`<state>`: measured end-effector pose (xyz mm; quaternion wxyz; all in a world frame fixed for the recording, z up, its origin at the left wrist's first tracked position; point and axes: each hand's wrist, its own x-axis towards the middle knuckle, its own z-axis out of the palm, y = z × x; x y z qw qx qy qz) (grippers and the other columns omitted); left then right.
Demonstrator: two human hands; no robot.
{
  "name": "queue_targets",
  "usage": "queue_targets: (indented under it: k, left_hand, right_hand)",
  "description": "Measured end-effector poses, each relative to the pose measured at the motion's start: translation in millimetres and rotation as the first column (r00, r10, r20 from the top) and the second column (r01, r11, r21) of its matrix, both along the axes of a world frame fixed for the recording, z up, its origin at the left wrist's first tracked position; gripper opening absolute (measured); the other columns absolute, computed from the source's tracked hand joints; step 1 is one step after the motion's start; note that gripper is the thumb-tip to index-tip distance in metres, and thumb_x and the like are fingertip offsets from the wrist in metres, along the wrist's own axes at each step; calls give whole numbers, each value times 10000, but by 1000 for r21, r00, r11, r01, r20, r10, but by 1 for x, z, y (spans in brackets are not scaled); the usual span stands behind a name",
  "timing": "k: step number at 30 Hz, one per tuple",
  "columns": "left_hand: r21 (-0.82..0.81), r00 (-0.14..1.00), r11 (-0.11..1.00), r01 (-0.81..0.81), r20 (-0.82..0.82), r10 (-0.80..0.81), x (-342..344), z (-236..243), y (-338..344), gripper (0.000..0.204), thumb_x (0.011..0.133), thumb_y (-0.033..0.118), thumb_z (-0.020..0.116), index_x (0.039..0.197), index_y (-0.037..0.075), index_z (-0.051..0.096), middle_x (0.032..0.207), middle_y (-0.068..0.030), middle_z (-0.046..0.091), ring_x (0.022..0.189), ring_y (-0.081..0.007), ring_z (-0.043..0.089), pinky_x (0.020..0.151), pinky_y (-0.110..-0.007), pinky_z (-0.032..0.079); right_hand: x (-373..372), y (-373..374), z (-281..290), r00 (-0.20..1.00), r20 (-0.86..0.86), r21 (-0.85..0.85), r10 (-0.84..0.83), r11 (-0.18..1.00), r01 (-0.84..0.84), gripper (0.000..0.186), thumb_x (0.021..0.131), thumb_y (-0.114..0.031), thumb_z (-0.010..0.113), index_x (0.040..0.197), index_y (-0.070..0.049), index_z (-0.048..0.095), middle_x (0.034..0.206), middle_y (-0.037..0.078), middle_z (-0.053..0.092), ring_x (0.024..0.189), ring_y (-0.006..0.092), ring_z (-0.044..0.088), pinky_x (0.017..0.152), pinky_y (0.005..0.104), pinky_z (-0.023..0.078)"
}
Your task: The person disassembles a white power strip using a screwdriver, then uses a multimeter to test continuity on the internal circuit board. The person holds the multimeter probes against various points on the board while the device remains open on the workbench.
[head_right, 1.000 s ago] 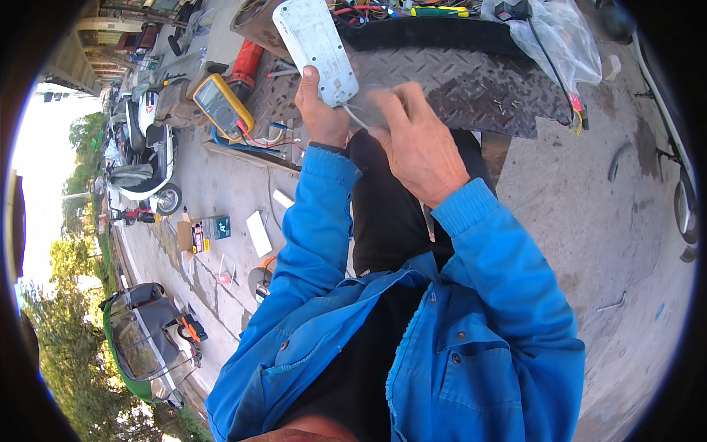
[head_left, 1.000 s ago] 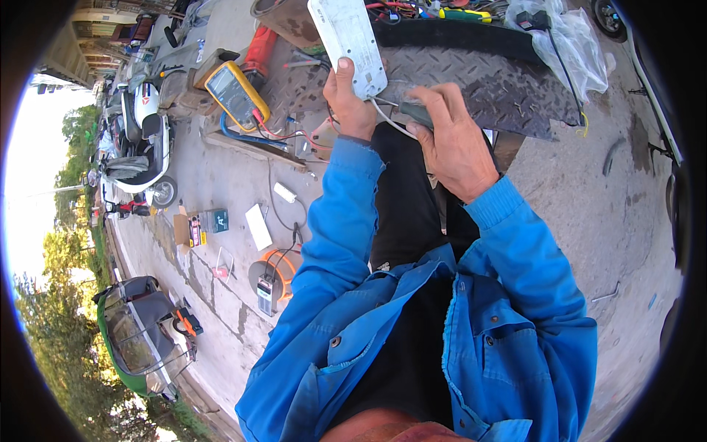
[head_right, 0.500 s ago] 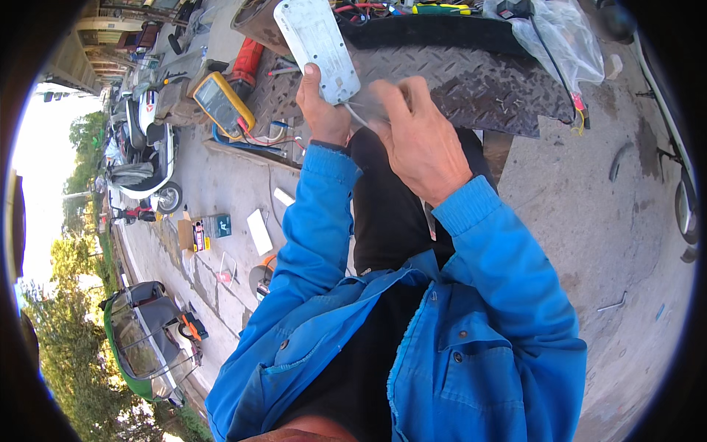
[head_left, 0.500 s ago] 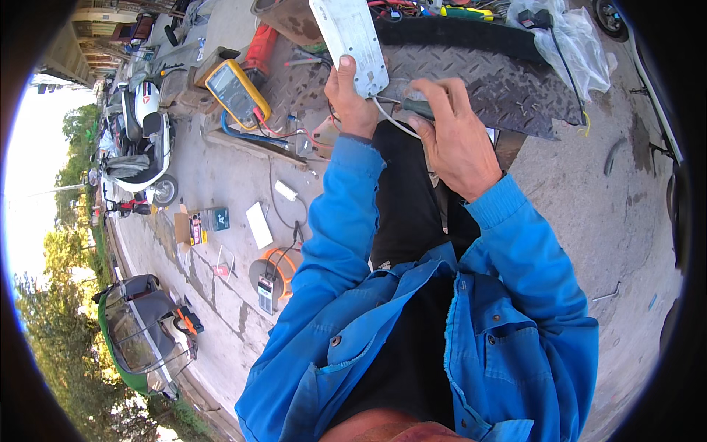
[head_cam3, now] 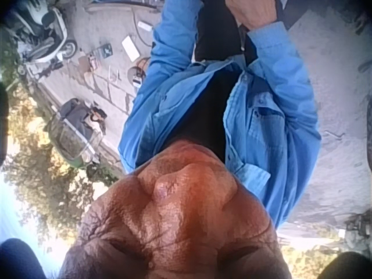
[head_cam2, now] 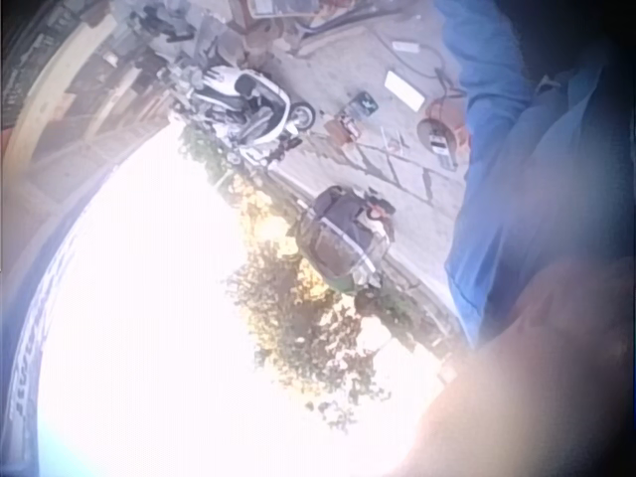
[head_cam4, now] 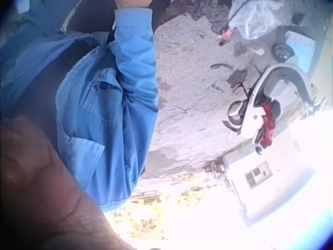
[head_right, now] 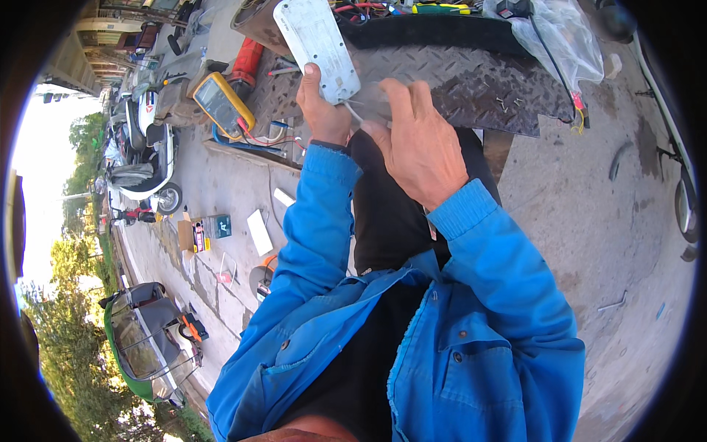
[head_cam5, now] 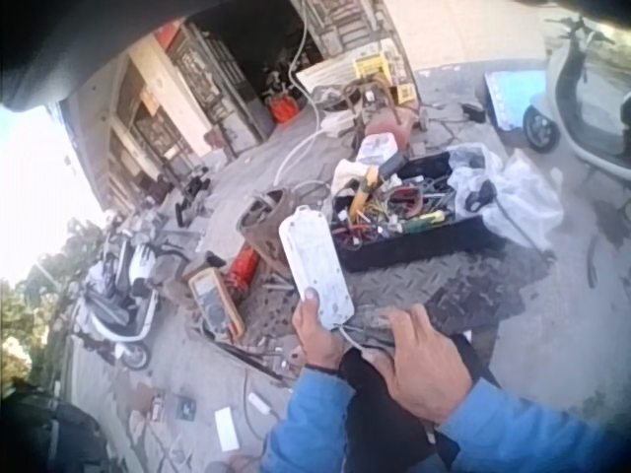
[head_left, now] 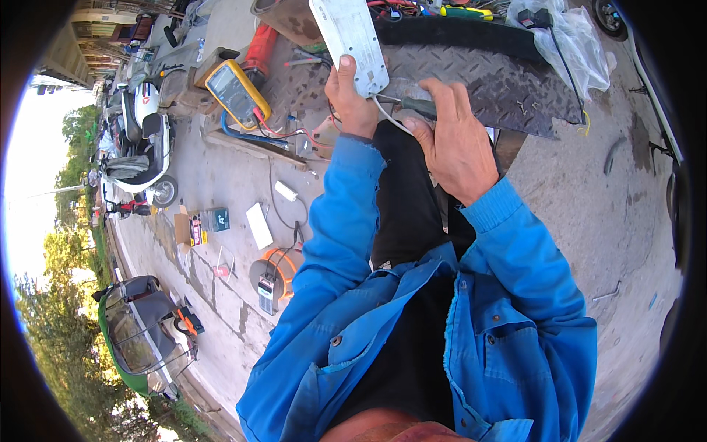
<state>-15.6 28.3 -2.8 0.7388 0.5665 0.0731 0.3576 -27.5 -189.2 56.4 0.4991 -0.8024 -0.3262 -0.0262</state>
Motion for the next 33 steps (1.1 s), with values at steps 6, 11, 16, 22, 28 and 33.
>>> queue_targets:
  k: [6, 11, 16, 22, 28, 33]
  left_hand:
    - [-17, 999, 1000, 19, 35, -19, 1, -1, 0, 713, 1175, 506, 579, 1507, -124, 603, 1315, -248, 775, 1130, -366, 796, 1012, -493, 640]
    - [-19, 999, 1000, 6, 32, -5, 2, -4, 1, 726, 1167, 509, 604, 1528, -121, 585, 1336, -252, 767, 1131, -379, 799, 1000, -508, 645]
    - [-16, 1000, 1000, 6, 25, -6, 3, -3, 1, 729, 1165, 510, 611, 1532, -119, 579, 1340, -257, 762, 1132, -381, 797, 1004, -510, 643]
    - [-10, 1000, 1000, 15, 25, -15, 1, -3, 1, 716, 1166, 505, 608, 1522, -116, 592, 1324, -253, 770, 1116, -377, 798, 990, -498, 638]
    - [-11, 1000, 1000, -2, 8, 2, 0, -2, 0, 710, 1171, 505, 595, 1508, -120, 601, 1310, -248, 776, 1112, -370, 800, 986, -493, 637]
    - [-1, 999, 1000, 7, 39, -7, 2, -2, -1, 704, 1172, 509, 586, 1491, -117, 619, 1294, -244, 782, 1107, -359, 802, 975, -490, 644]
  right_hand:
    - [10, -5, -8, 977, 150, -158, 153, 979, -129, 367, 1040, -116, 766, 1377, -67, 627, 1259, 207, 615, 1110, 467, 696, 884, 518, 612]
    - [8, -4, -7, 992, 75, 81, 103, 991, -109, 278, 1060, -126, 751, 1306, -70, 637, 1250, 185, 633, 1127, 451, 704, 896, 517, 616]
    - [10, -4, -5, 989, -143, -162, 26, 986, -49, 298, 1040, -69, 757, 1318, -59, 649, 1297, 188, 607, 1118, 459, 706, 891, 517, 620]
    - [14, -4, -15, 933, 307, 9, 190, 979, -202, 291, 1077, -131, 746, 1338, -51, 646, 1281, 213, 594, 967, 499, 728, 791, 539, 607]
    - [3, -3, -9, 999, -34, -45, 27, 999, -29, 300, 1063, -102, 735, 1345, -82, 635, 1264, 189, 596, 942, 493, 732, 768, 552, 612]
    - [9, -4, -16, 990, 73, -42, 117, 993, -114, 314, 1069, -112, 730, 1368, -96, 634, 1237, 201, 615, 965, 502, 738, 788, 554, 622]
